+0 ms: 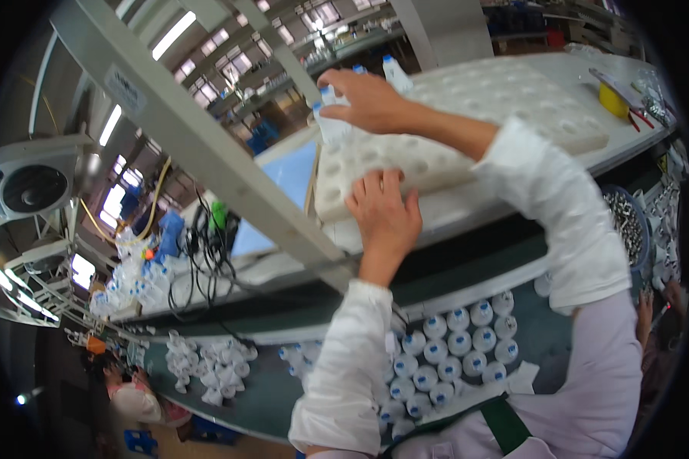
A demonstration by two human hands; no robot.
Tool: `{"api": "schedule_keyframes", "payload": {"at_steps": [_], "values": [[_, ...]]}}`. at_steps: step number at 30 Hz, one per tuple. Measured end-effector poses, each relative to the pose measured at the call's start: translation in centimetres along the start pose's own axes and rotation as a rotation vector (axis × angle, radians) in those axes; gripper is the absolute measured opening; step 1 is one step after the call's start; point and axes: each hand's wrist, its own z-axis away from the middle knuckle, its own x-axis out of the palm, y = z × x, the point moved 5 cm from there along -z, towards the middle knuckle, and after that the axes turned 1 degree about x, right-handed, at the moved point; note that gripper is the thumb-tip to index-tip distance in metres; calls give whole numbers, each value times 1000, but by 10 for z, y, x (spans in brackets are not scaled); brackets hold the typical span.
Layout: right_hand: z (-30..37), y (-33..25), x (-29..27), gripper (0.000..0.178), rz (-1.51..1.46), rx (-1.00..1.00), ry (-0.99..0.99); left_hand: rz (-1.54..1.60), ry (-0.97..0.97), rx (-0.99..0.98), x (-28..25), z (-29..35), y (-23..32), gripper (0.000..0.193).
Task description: The person tests lightbulb bases on an assembly line by inserting a testing connector into each one by hand, then handles and reviews LED lightbulb circuit board assemblies with a coworker.
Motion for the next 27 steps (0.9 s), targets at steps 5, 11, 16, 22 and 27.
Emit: {"api": "schedule_keyframes", "payload": {"at_steps": [5, 11, 16, 22, 27], "values": [[125, -72, -34, 32, 131, -605, -221, -99, 117, 390, -30, 33, 21, 40], [246, -115, -47, 22, -292, -121, -436, -205, 65, 451, -113, 157, 17, 28], [317, -151, 3, 18, -530, 160, -729, -386, -42, -12, -230, 287, -87, 31], [389, -212, 64, 15, -646, 289, -1050, -324, -55, -727, -292, 489, -197, 16], [453, -265, 147, 21, -780, 499, -1097, -181, -542, -338, -224, 563, -182, 11]]}}
